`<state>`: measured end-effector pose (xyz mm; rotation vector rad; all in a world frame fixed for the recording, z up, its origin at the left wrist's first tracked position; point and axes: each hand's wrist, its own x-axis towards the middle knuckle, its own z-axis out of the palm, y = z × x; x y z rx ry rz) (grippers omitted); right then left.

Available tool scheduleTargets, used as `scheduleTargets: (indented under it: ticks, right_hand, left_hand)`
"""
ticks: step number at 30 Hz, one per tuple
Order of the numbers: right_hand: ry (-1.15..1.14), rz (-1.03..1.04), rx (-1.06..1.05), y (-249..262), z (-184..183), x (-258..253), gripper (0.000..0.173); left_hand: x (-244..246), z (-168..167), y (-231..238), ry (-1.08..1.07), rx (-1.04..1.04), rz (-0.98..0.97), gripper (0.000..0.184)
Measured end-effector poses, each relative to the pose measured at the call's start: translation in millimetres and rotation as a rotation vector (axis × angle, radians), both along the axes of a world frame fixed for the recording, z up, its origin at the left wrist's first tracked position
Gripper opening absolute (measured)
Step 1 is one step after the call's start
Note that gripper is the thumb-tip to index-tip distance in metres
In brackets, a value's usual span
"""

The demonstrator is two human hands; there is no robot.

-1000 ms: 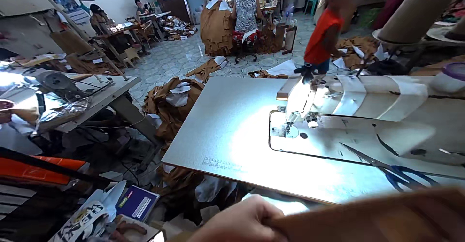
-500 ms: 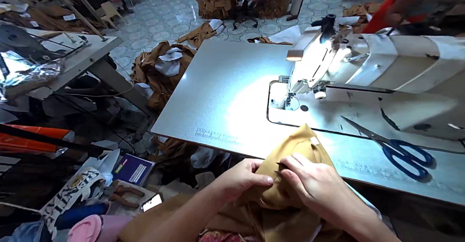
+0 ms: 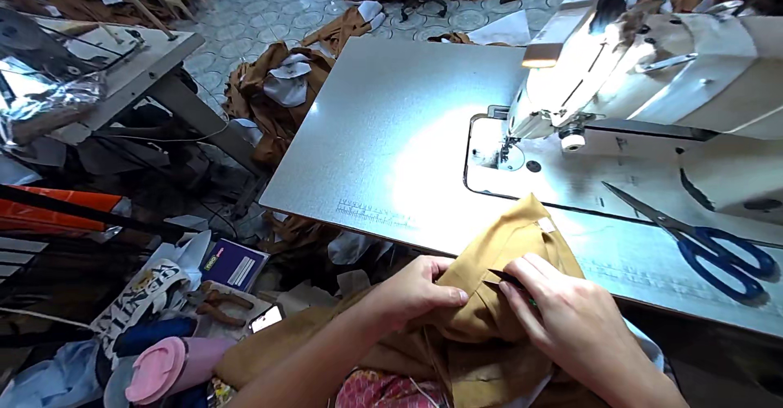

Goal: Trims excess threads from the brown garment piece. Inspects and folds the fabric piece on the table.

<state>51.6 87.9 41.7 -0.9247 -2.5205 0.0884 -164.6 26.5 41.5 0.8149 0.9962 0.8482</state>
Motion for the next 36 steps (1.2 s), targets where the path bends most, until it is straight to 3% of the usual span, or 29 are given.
scheduleTargets:
  ticks: [14, 17, 20, 21, 23, 26, 28, 33, 36]
  right_hand:
    - [0.047, 0.021, -0.022, -1, -5, 0, 0.036]
    - [0.186, -0.019, -0.194, -1, -6, -1, 0.037]
    - [0.544, 0.018, -0.658, 3, -5, 4, 0.036]
    - [0.58, 0.053, -0.714, 5, -4, 6, 0.045]
    - [0.46, 0.083, -0.571, 3, -4, 4, 0.058]
    - [0.262, 0.102, -0.274, -3, -8, -9, 0.028]
    - [0.265, 0.114, -0.226, -3, -10, -14, 0.017]
    - [0.505, 0.088, -0.492, -1, -5, -7, 0.018]
    - [0.419, 0.25, -0.498, -2, -2, -12, 0.012]
  left_hand:
    - [0, -2, 0, -0.013, 0.023, 0.009, 0.019]
    - [0, -3, 0, -0.021, 0.038, 0.007, 0.019]
    - [0, -3, 0, -0.028, 0.04, 0.004, 0.02]
    - [0, -3, 0, -0.026, 0.04, 0.001, 0.02]
    - [0, -3, 0, -0.028, 0.043, -0.005, 0.021]
    - [1, -3, 0, -0.025, 0.069, -0.016, 0.021]
    - [1, -4, 1, -0.01, 0.09, -0.022, 0.022]
    - [0, -7, 0, 0.01, 0.178, -0.052, 0.018]
    - [1, -9, 3, 0.036, 0.158, -0.026, 0.016]
